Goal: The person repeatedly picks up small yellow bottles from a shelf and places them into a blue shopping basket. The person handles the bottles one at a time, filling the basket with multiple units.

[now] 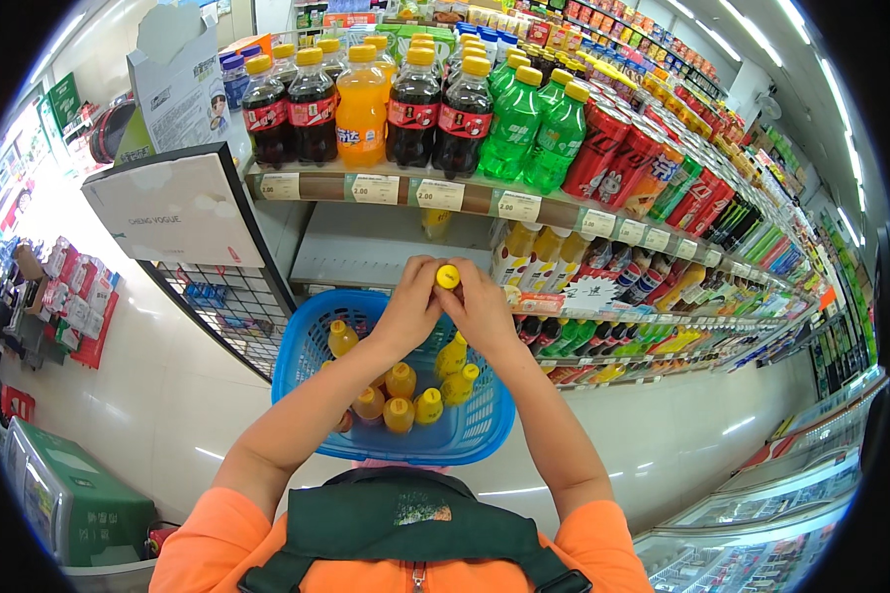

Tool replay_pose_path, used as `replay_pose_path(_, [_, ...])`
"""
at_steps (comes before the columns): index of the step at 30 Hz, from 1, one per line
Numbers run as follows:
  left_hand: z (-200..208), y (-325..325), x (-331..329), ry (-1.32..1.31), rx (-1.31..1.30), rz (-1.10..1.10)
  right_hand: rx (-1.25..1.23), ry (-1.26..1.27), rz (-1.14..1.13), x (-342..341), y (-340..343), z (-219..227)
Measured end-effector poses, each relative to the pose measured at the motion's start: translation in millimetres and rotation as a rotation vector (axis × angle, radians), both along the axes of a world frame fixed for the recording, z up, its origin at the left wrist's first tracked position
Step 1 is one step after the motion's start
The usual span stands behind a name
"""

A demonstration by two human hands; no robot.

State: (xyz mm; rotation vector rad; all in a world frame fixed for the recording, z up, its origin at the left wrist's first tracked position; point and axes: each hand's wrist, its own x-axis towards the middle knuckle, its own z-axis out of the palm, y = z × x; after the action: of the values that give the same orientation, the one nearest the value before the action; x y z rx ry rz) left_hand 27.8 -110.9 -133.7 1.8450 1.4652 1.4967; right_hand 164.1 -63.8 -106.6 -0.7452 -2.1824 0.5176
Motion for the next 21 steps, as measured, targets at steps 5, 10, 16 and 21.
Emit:
replay_pose_path(5, [1, -21, 0, 0.048, -0.069, 0.0, -0.016, -0.023, 0.006, 1, -15, -4])
replay_pose_path(10, [-36, -31, 3, 0.105, -0.142, 0.005, -0.225, -0.139, -0.002, 6, -23, -36])
replay_pose_path(16, [-91, -38, 8, 0.153, -0.304, -0.008, -0.189, -0.181, -0.102, 9, -26, -95])
replay_pose_path(21, [-115, -37, 8, 0.216, -0.453, -0.088, -0.256, -0.241, -0.146, 9, -29, -125])
